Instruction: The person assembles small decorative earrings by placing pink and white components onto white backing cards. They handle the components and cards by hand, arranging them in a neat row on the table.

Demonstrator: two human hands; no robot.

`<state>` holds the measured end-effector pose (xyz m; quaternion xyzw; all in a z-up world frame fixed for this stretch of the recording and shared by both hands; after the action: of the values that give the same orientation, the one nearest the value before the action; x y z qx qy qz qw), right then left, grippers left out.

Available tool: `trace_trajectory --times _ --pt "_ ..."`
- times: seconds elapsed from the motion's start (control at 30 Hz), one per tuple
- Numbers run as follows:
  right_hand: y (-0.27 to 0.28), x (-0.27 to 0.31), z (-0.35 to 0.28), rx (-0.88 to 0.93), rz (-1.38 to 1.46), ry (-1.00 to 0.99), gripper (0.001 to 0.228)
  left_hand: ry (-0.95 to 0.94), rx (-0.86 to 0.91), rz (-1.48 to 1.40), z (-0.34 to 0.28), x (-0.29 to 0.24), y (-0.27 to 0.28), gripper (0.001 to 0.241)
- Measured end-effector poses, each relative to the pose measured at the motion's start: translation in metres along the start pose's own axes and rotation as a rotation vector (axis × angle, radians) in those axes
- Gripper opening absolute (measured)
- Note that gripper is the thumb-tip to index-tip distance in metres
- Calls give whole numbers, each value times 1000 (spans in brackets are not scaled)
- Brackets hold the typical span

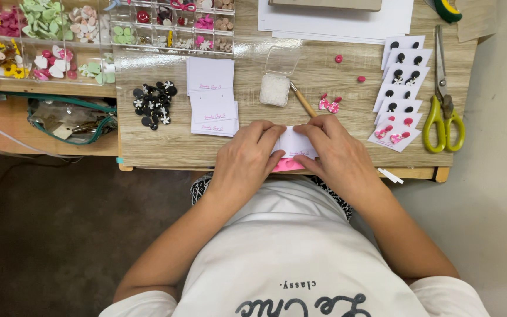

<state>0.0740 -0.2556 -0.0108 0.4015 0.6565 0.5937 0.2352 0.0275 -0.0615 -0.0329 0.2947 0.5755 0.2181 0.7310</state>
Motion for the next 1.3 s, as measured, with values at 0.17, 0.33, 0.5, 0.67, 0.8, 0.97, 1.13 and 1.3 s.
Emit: trace_trajectory --times 0.17,0.33,0.5,0.67,0.8,0.97,1.13,1.3 --pt "-3 -2 0 -82 -2 48 51 -5 27 -26 2 -1 -2 40" --pt "-10 -5 1 -168 -56 106 49 -8 62 -70 4 -2 0 39" --pt "-6 -4 1 -244 -126 151 49 11 75 -177 7 -9 3 33" --pt "-3 -8 2 -244 -67 157 39 51 77 -230 7 -13 4 25" --pt "-9 -20 1 -206 80 85 17 54 106 -248 8 -11 11 16" --pt "3 -15 3 -217 264 127 13 82 53 -372 11 -7 8 13" --pt "6 -23 0 -224 407 59 13 124 26 -437 11 -3 10 15" --pt "6 -27 -2 -210 581 -30 14 243 -35 -630 16 0 10 17"
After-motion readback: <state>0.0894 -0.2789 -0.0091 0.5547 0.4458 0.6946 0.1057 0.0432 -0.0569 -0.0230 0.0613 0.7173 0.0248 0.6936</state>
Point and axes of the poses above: each hand's wrist, its own z-axis towards the middle knuckle, its own y-axis out of the back of the hand, x = y × z, the point moved 2 cm from there along z, towards the middle knuckle, and after that the axes turned 13 degrees about -z, right-handed, at the moved point
